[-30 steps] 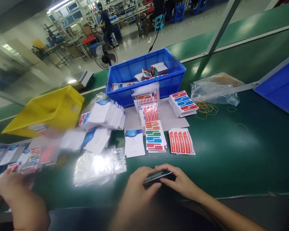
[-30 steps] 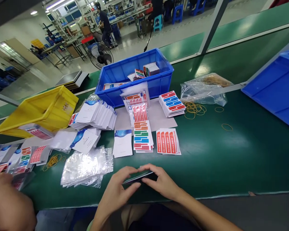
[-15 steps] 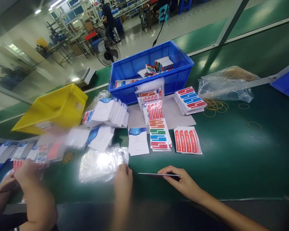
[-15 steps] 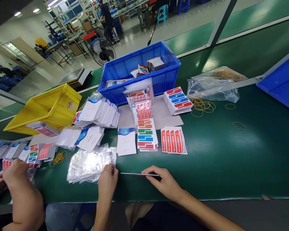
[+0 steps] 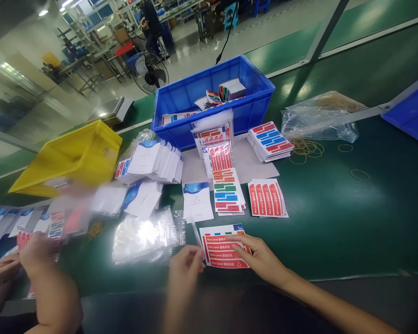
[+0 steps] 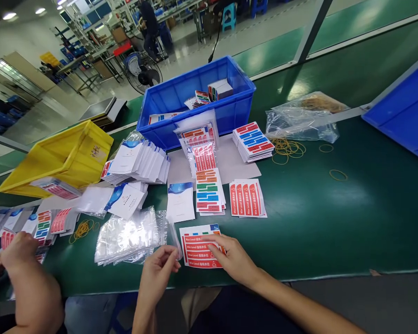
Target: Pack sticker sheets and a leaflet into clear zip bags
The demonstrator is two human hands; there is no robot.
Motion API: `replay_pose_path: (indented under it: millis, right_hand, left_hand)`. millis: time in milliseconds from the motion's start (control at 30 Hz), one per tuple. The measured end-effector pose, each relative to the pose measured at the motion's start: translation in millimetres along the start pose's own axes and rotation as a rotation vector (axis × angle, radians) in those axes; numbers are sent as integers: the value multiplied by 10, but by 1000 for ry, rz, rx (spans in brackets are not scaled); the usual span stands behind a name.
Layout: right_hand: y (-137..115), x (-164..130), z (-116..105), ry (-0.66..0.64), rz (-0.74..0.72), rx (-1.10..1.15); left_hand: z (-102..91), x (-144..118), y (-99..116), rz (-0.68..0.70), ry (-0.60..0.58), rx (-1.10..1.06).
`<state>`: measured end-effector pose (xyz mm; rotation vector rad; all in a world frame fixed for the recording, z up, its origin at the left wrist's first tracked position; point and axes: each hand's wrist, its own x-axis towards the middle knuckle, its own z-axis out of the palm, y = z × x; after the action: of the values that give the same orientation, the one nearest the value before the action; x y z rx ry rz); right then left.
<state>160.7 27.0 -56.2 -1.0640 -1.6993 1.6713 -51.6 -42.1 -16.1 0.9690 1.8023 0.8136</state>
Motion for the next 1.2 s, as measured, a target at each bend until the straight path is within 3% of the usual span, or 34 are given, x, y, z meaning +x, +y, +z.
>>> replay_pose_path:
  millis: [233,467,633,833,1000,1133,1200]
  right_hand:
    - [-177,-19,97,-58,-62,-119]
    - [-153,-34,100,11,-35,-185]
    - [-171,-8,92,26,-33,-202]
    - [-152,-6,127,-5,-81,-269]
    - [-126,1,176,16,-113,-259]
    - [-120,2,196,26,-112,-303]
    - [-138,3,174,2,-102,-324]
  left_hand:
    - [399,-6,184,279,-156,314]
    - [526,-17,207,337,-192,449]
    - [543,-59,194,397,-99,403]
    - [548,-49,104,559,33,609]
    - [593,-42,92,666,233,731]
    - [536,-35,125,593,385,756]
    - [483,-52,158,545,389,747]
